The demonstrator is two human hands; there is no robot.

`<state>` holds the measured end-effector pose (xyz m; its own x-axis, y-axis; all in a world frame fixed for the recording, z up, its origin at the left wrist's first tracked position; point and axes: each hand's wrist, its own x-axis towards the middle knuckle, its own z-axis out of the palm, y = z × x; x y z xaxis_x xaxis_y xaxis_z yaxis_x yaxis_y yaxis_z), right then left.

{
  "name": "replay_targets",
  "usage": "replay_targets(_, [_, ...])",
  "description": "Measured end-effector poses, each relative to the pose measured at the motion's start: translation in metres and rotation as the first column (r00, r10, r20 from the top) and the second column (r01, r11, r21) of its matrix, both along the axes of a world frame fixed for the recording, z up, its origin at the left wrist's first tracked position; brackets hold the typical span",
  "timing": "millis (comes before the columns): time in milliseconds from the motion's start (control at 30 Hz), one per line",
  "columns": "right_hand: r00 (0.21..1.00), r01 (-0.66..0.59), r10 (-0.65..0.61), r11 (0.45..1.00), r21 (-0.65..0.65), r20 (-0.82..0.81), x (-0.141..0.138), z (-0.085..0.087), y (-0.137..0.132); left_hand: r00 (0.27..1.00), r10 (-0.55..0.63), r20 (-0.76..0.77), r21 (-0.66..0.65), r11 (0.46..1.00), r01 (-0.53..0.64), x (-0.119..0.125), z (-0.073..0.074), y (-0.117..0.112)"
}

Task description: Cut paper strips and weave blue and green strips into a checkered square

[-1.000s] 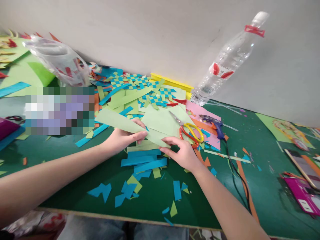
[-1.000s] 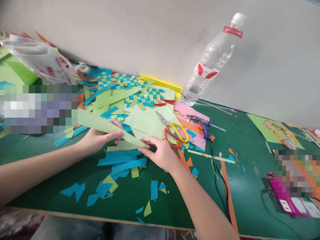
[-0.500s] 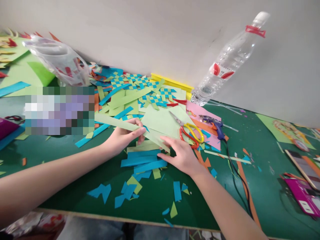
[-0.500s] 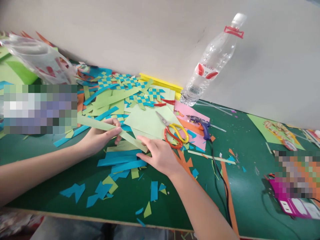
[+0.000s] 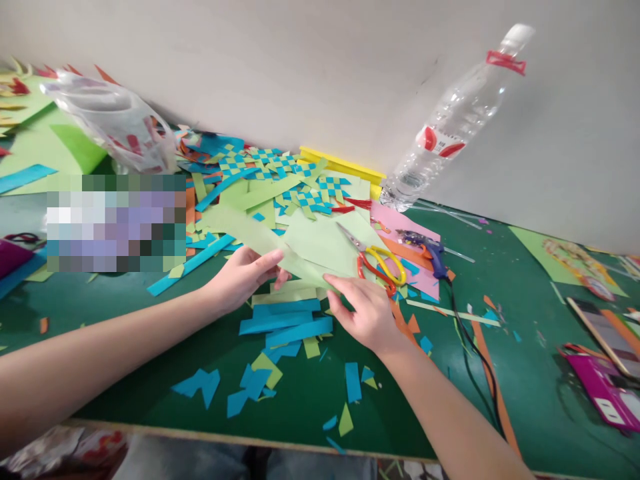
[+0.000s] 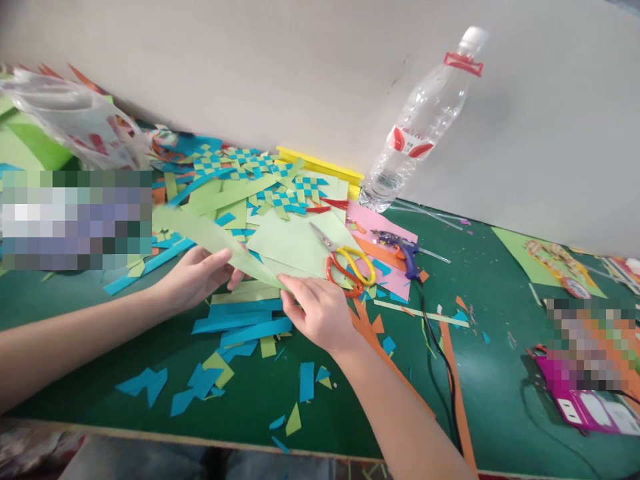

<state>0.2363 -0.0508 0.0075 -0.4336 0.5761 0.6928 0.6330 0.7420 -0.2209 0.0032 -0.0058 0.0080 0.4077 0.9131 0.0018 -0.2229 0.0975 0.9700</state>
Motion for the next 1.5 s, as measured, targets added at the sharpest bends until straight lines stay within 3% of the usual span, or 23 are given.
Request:
replay_targets(133, [0.988,0.0,-0.035,0.975,-0.223,-0.153,-0.001,0.002,-0.001,0.995,-0.079,-0.059,0.119,0.989,0.086,-0.003,-0.003,0.0])
replay_targets(267, [0.975,-0.08,-0.013,0.911,-0.404,-0.221,-0.002,0.006,-0.003,0.986,-0.114,-0.125,0.089,0.988,0.126,0.0,-0.001,-0.003])
replay_targets(400, [0.967,-0.133,-0.003,0.846,-0.517,-0.254,-0.004,0.008,-0.004,0.966,-0.101,-0.239,0.131,0.982,0.135,0.002,0.002,-0.006])
replay_targets(567, [0.965,-0.076,-0.099,0.781,-0.62,-0.242,-0.004,0.006,-0.004,0.948,-0.046,-0.316,0.165,0.981,0.102,0.002,0.005,-0.005])
replay_targets(700, [0.929,-0.111,-0.176,0.708,-0.697,-0.326,-0.003,0.001,-0.001,0.945,-0.029,-0.325,0.165,0.982,0.087,0.0,0.006,-0.005])
replay_targets(900, [0.879,-0.203,-0.219,0.632,-0.748,-0.424,-0.003,-0.001,0.001,0.957,-0.033,-0.288,0.15,0.985,0.079,0.002,0.004,-0.005])
replay_targets(1133, [0.848,-0.254,-0.227,0.618,-0.744,-0.478,-0.002,-0.003,0.004,0.961,0.007,-0.277,0.132,0.991,0.031,0.004,0.004,-0.006])
replay_targets(1367, [0.848,-0.26,-0.266,0.543,-0.798,-0.458,-0.001,0.0,0.004,0.958,-0.021,-0.285,0.129,0.99,0.06,0.0,0.0,-0.005])
replay_targets(1500, [0.849,-0.263,-0.257,0.554,-0.79,-0.462,-0.002,0.001,0.003,0.945,0.002,-0.326,0.156,0.986,0.052,0.0,0.001,-0.005])
